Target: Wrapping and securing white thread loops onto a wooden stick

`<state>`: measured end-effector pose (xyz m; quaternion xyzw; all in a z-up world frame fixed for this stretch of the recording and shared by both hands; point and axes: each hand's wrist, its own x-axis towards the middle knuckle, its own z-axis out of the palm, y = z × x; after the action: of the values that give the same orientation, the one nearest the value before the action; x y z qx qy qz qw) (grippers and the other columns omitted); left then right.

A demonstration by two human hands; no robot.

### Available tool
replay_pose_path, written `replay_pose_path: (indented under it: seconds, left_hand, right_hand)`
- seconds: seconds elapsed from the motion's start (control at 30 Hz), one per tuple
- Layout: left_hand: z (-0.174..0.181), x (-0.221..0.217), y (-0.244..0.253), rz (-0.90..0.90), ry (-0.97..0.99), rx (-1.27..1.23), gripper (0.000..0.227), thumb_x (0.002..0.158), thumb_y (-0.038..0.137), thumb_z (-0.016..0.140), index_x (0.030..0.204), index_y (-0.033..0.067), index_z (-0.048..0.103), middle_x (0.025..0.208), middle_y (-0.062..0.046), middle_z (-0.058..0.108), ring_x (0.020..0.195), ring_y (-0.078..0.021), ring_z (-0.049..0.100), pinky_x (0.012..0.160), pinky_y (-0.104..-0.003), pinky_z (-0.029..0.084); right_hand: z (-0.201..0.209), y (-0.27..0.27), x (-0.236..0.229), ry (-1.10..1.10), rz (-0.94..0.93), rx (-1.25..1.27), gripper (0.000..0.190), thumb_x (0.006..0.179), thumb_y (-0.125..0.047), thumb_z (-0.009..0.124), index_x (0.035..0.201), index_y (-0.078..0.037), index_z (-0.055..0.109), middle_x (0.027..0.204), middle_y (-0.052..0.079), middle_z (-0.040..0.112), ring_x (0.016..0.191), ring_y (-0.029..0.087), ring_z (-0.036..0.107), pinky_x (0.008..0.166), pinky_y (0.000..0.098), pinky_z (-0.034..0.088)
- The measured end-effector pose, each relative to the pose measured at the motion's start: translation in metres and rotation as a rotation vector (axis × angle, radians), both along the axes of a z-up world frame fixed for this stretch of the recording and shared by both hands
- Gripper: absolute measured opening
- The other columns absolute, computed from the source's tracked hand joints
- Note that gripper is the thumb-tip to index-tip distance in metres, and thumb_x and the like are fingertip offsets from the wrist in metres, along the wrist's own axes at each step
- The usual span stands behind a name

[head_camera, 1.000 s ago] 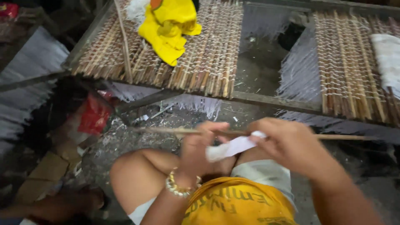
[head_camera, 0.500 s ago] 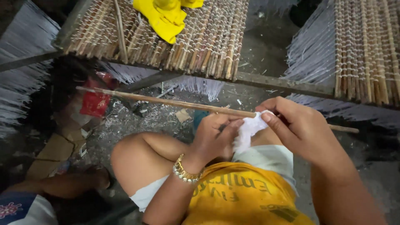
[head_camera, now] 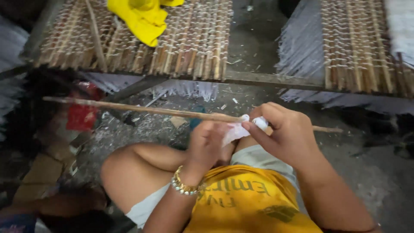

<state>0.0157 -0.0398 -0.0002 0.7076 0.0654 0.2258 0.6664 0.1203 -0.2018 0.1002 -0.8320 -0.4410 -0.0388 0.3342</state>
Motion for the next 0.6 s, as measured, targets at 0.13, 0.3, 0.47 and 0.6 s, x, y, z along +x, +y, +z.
replay_pose_path:
  seconds: [0.13,0.3,0.47,0.6]
  left_hand:
    - [-0.006,0.007,-0.001,0.013,-0.197,-0.331,0.018,0.11,0.017,0.04,0.105,0.0066,0.052,0.099,-0.012,0.072,0.093,-0.0177,0.07,0.092,-0.033,0.056]
    - [0.017,0.017,-0.023,0.116,0.389,-0.099,0.025,0.08,0.037,0.08,0.098,0.024,0.068,0.078,0.002,0.077,0.076,-0.016,0.075,0.071,-0.027,0.057]
    - [0.014,0.015,-0.028,0.092,0.14,0.137,0.034,0.085,0.044,0.078,0.096,0.0126,0.076,0.075,-0.007,0.061,0.067,-0.0212,0.062,0.063,-0.031,0.052]
    - [0.029,0.01,-0.021,-0.027,-0.001,0.2,0.017,0.098,0.03,0.067,0.094,0.0155,0.076,0.085,-0.008,0.073,0.079,-0.0236,0.071,0.077,-0.03,0.056]
  right_hand:
    - [-0.008,-0.014,0.008,-0.086,-0.082,0.012,0.015,0.082,-0.013,0.082,0.087,-0.007,0.069,0.073,0.001,0.065,0.05,0.017,0.047,0.047,0.0305,0.037]
    - [-0.028,-0.032,0.018,0.148,-0.13,-0.082,0.016,0.102,-0.029,0.061,0.098,-0.023,0.074,0.078,0.002,0.073,0.065,0.031,0.069,0.057,0.0384,0.052]
    - [-0.025,-0.03,0.015,0.165,-0.134,-0.073,0.022,0.104,-0.031,0.059,0.095,-0.019,0.076,0.071,0.006,0.07,0.061,0.033,0.066,0.057,0.0382,0.051]
    - [-0.022,-0.029,0.013,0.197,-0.073,-0.02,0.011,0.086,-0.018,0.078,0.094,-0.011,0.074,0.083,0.011,0.076,0.056,0.034,0.066,0.05,0.0395,0.05]
